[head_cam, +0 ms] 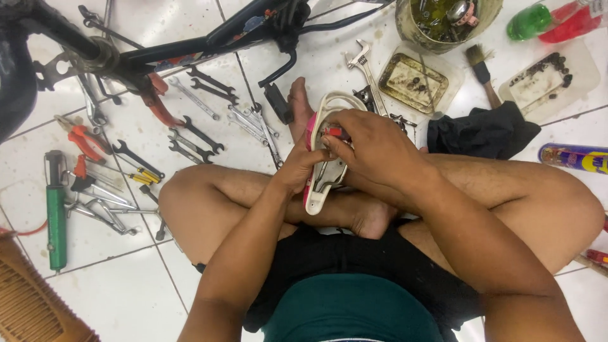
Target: The person is disassembling a bicycle seat by unscrewing various components using a screwdriver and a wrench while sitting on the floor.
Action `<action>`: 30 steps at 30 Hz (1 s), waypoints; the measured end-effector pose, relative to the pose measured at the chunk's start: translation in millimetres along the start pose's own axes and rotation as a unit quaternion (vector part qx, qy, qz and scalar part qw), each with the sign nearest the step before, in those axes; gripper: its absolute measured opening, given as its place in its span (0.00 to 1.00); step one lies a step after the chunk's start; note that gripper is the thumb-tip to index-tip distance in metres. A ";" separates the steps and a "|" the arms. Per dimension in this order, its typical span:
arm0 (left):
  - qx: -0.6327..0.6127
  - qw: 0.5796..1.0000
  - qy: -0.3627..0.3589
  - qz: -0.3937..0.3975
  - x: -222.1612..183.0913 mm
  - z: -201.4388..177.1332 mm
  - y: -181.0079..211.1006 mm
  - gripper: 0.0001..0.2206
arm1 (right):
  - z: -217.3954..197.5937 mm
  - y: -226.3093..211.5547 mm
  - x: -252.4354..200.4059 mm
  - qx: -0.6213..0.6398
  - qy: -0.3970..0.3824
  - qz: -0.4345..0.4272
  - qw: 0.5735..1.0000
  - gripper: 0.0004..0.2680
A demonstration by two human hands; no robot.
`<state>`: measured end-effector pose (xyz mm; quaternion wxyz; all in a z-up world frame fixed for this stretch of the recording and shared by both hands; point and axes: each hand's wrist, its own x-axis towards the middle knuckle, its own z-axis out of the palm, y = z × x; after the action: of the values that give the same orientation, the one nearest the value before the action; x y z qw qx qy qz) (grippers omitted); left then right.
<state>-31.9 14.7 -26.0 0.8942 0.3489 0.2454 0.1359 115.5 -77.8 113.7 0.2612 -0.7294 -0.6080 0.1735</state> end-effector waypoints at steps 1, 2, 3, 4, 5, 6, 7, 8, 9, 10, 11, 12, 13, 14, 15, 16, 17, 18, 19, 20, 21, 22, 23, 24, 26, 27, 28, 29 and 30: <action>-0.001 1.000 -0.003 -0.002 1.9 3.2 -1.1 0.28 | -1.1 0.5 -2.1 -0.002 0.001 0.003 1.000 0.10; 0.015 1.000 -0.004 0.002 0.8 4.2 -1.2 0.30 | -0.2 -0.4 -2.9 -0.046 -0.015 -0.004 0.999 0.10; 0.031 0.999 -0.005 0.005 -0.5 4.6 -1.1 0.32 | 1.3 -1.7 -3.5 -0.089 -0.030 -0.011 0.995 0.10; 0.030 1.000 -0.003 0.006 0.4 -2.1 -7.7 0.32 | 9.5 1.8 -5.0 -0.088 -0.032 -0.012 0.995 0.10; 0.049 0.999 0.007 0.004 1.3 -8.7 -14.3 0.32 | 17.9 5.3 -6.6 -0.094 -0.034 0.000 0.995 0.10; 0.068 0.998 0.017 0.002 2.0 -14.7 -21.1 0.32 | 25.7 8.8 -8.8 -0.099 -0.037 0.013 0.994 0.10; 0.067 0.998 0.019 0.001 -0.4 2.0 -1.5 0.32 | 30.7 10.0 -10.5 -0.098 -0.039 0.012 0.994 0.10; 0.177 0.978 0.003 0.106 -1.9 18.5 19.0 0.42 | 35.7 11.1 -11.6 -0.086 -0.041 0.042 0.995 0.11; 0.283 0.936 -0.013 0.207 -3.3 35.4 39.5 0.55 | 40.3 12.3 -12.8 -0.074 -0.044 0.071 0.994 0.13; 0.283 0.936 -0.013 0.207 -4.6 34.1 39.2 0.55 | 43.0 11.4 -12.5 -0.074 -0.043 0.071 0.994 0.13; 0.305 0.925 -0.014 0.225 -5.7 32.9 38.7 0.54 | 45.5 10.8 -12.2 -0.025 -0.037 0.121 0.992 0.13; 0.325 0.914 -0.015 0.242 -6.9 31.9 37.5 0.53 | 48.3 10.3 -12.6 0.024 -0.030 0.171 0.985 0.12; 0.325 0.914 -0.016 0.242 -4.7 16.5 24.9 0.53 | 44.3 6.3 -9.4 0.023 -0.030 0.172 0.984 0.12; 0.319 0.935 0.044 0.146 -3.1 1.3 11.7 0.50 | 40.5 2.0 -7.1 0.111 -0.022 0.215 0.970 0.12; 0.309 0.944 0.104 0.049 -1.5 -13.6 -1.6 0.48 | 36.4 -2.3 -4.8 0.198 -0.014 0.256 0.946 0.11; 0.309 0.944 0.102 0.048 -1.0 -0.1 11.8 0.48 | 36.3 -0.2 -5.6 0.196 -0.013 0.258 0.946 0.11; 0.288 0.947 0.047 0.134 -0.8 13.4 25.4 0.47 | 36.0 1.4 -6.5 0.180 -0.020 0.236 0.955 0.11; 0.266 0.938 -0.005 0.221 -1.0 25.0 41.0 0.47 | 37.0 2.4 -5.1 0.164 -0.026 0.211 0.963 0.13; 0.267 0.938 -0.005 0.222 -0.4 14.4 30.4 0.47 | 28.4 0.0 0.1 0.165 -0.026 0.209 0.964 0.13; 0.243 0.958 0.051 0.142 0.7 4.7 19.3 0.42 | 19.3 -2.2 4.1 0.103 -0.042 0.144 0.983 0.12; 0.216 0.969 0.108 0.060 2.0 -4.7 8.0 0.37 | 9.8 -3.9 7.7 0.040 -0.058 0.079 0.994 0.12; 0.218 0.969 0.103 0.059 1.0 -4.4 11.6 0.37 | 11.6 -1.3 4.7 0.040 -0.054 0.081 0.994 0.12; 0.247 0.962 0.103 0.056 0.1 -4.2 15.1 0.39 | 13.6 1.5 1.6 0.039 -0.049 0.056 0.996 0.12; 0.274 0.954 0.106 0.052 -2.8 -3.8 17.7 0.40 | 15.9 3.7 -2.1 0.040 -0.048 0.030 0.998 0.13; 0.331 0.934 0.128 0.031 -9.9 18.0 37.5 0.45 | 26.7 1.9 -4.6 0.110 -0.032 0.106 0.988 0.11; 0.385 0.910 0.152 0.012 -13.5 28.5 47.8 0.50 | 32.3 0.8 -5.2 0.179 -0.018 0.177 0.968 0.10; 0.385 0.910 0.151 0.013 -14.4 28.6 47.7 0.50 | 37.9 6.8 -4.1 0.178 -0.016 0.178 0.968 0.10; 0.404 0.899 0.168 0.035 -15.5 28.4 47.4 0.49 | 43.8 12.9 -3.0 0.369 -0.040 0.298 0.880 0.09; 0.420 0.886 0.187 0.054 -19.9 28.7 45.3 0.48 | 50.4 17.7 -4.6 0.538 -0.065 0.402 0.738 0.09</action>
<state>-36.6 23.1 30.4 0.5929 0.6727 0.4230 0.1303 99.8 -76.0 62.4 0.4758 -0.6305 -0.0790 0.6081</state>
